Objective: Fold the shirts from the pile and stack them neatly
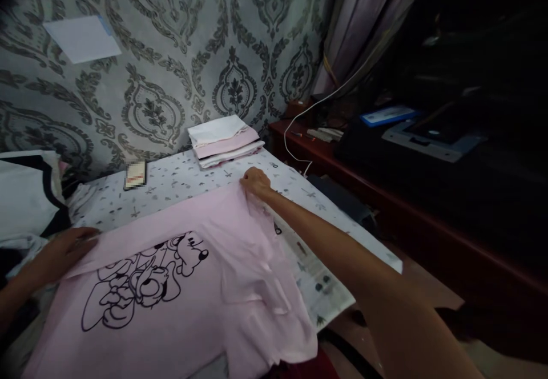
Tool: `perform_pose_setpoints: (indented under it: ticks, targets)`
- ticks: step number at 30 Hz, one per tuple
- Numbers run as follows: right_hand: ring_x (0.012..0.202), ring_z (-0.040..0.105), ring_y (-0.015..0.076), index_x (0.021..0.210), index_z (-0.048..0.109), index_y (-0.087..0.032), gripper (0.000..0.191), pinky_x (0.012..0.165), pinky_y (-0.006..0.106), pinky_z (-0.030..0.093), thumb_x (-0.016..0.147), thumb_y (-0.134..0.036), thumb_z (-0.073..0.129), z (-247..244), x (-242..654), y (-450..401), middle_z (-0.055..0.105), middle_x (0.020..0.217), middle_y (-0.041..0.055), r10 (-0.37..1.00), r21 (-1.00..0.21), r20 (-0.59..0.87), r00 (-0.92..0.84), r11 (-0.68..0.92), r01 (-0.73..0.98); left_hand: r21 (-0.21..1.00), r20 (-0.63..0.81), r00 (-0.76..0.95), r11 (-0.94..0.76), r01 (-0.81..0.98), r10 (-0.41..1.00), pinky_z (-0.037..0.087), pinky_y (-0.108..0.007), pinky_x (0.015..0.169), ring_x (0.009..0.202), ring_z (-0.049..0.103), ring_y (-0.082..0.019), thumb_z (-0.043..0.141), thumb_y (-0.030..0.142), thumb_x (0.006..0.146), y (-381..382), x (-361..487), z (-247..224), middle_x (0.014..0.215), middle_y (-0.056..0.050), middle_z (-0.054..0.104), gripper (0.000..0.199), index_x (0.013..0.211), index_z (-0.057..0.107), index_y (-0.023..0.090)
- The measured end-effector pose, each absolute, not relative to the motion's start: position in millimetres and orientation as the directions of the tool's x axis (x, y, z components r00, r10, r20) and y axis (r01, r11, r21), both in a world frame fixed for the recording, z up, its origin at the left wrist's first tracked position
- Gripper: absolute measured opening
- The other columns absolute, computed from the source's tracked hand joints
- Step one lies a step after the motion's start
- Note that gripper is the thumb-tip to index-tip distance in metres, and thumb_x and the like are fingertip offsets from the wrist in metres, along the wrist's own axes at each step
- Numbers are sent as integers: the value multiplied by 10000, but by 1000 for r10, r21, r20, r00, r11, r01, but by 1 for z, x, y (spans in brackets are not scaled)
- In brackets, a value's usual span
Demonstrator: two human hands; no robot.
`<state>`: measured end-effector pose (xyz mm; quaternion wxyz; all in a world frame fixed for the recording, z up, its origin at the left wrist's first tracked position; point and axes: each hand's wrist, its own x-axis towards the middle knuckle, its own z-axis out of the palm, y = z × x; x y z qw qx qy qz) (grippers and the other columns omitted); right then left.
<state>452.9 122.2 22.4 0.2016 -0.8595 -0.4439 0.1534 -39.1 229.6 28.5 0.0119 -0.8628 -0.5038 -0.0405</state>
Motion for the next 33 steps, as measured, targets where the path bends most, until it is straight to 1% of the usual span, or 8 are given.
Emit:
perform_pose_setpoints:
  ticks: [7, 10, 14, 17, 19, 27, 29, 33]
  targets:
    - [950, 638, 258, 1170, 627, -183, 332, 721, 323, 444, 879, -333, 567, 13, 458, 115, 717, 1021, 100, 845, -421, 10, 534, -481, 769, 219, 103, 319, -335, 916, 942, 551, -378, 826, 1000, 671, -287, 400, 545, 835, 194, -37, 54, 1176, -153, 702, 560, 1125, 638, 129]
    - [893, 645, 276, 1276, 565, -169, 412, 710, 351, 452, 914, -364, 531, 19, 439, 112, 710, 938, 98, 880, -369, 126, 458, -387, 845, 409, 80, 374, -373, 833, 924, 564, -350, 789, 997, 673, -263, 419, 547, 884, 147, -25, 66, 1124, -109, 720, 493, 1106, 649, 171]
    - [863, 634, 225, 1148, 632, -189, 268, 743, 347, 483, 955, -329, 509, 32, 355, 102, 695, 1034, 98, 984, -458, 164, -76, 144, 877, 570, -24, 654, -527, 630, 756, 537, -347, 975, 1156, 633, -222, 442, 434, 977, 90, 2, 52, 1246, -83, 683, 362, 1187, 654, 230]
    - [992, 592, 239, 1133, 640, -185, 233, 792, 348, 487, 917, -256, 591, 36, 274, 98, 656, 1125, 107, 817, -348, 141, -559, 569, 745, 483, 37, 747, -666, 568, 663, 454, -383, 1115, 1348, 497, -213, 441, 379, 1003, 68, 12, 33, 1447, -83, 549, 385, 1350, 558, 259]
    - [1002, 569, 237, 1099, 640, -160, 210, 798, 344, 478, 900, -156, 572, 35, 231, 102, 641, 1119, 112, 728, -243, 132, -673, 682, 690, 404, 90, 736, -700, 589, 671, 437, -404, 1139, 1381, 466, -217, 425, 365, 1013, 65, 9, 25, 1476, -97, 517, 387, 1361, 543, 245]
    - [972, 573, 235, 1017, 625, -158, 206, 690, 304, 431, 932, -60, 465, 18, 175, 148, 671, 1038, 121, 711, -123, 159, -685, 702, 701, 295, 200, 632, -661, 690, 749, 462, -435, 1117, 1378, 482, -235, 392, 403, 1024, 75, -29, 4, 1492, -121, 507, 444, 1427, 464, 233]
    - [933, 593, 219, 980, 639, -160, 212, 689, 292, 420, 927, -59, 460, 15, 173, 158, 690, 1009, 106, 755, -218, 185, -629, 655, 723, 278, 180, 628, -652, 706, 757, 405, -459, 1155, 1438, 401, -252, 364, 448, 1024, 85, -25, -5, 1547, -148, 434, 502, 1457, 425, 202]
    - [802, 605, 180, 923, 662, -172, 177, 703, 278, 420, 934, -182, 486, 16, 175, 175, 700, 866, 48, 880, -560, 260, -397, 472, 681, 252, 137, 584, -598, 760, 800, 284, -513, 1203, 1493, 283, -299, 367, 533, 1000, 125, -15, -17, 1582, -191, 359, 627, 1493, 357, 146]
